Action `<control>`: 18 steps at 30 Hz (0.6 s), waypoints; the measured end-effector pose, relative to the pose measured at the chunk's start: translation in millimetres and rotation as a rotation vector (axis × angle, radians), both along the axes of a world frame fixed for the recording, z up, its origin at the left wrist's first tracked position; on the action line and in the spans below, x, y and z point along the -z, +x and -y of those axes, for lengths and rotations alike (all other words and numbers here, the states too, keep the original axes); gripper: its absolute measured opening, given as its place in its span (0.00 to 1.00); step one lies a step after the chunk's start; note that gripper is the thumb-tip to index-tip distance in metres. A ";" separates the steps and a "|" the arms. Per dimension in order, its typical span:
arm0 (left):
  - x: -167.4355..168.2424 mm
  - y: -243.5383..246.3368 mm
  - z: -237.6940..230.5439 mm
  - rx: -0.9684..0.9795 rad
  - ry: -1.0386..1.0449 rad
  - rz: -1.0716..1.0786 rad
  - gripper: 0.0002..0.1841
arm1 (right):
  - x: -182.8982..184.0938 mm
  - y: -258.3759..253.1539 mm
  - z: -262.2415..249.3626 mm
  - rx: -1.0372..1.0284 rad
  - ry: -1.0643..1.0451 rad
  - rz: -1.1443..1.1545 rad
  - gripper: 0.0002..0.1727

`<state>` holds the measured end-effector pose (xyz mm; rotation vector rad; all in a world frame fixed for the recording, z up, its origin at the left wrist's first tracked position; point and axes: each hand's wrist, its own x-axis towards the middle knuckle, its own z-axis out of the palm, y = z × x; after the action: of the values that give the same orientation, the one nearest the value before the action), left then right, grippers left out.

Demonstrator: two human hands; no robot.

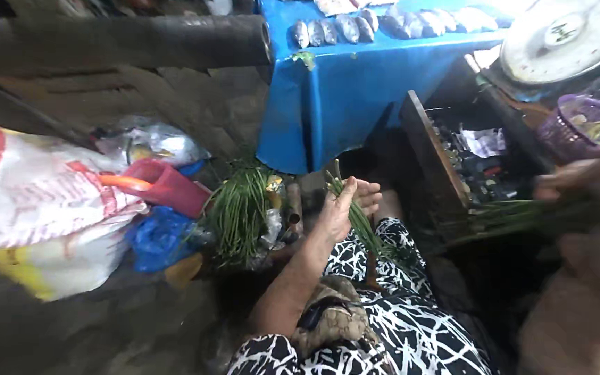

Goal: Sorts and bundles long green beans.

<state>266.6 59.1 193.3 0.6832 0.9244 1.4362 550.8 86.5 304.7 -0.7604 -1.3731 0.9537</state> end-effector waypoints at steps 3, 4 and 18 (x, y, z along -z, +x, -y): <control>-6.5 10.2 4.3 0.060 0.043 0.055 0.28 | 29.4 -73.4 2.7 -0.106 -0.170 0.205 0.12; -8.2 14.9 5.8 0.055 0.054 0.030 0.29 | 47.6 -93.6 2.3 -0.151 -0.203 0.324 0.10; -4.3 20.8 17.5 -0.135 0.101 0.016 0.58 | 97.7 -162.4 12.8 -0.151 -0.012 0.673 0.19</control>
<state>287.3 41.5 197.6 0.6941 0.9045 1.6142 388.4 73.7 207.1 -1.0533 -2.0310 0.8526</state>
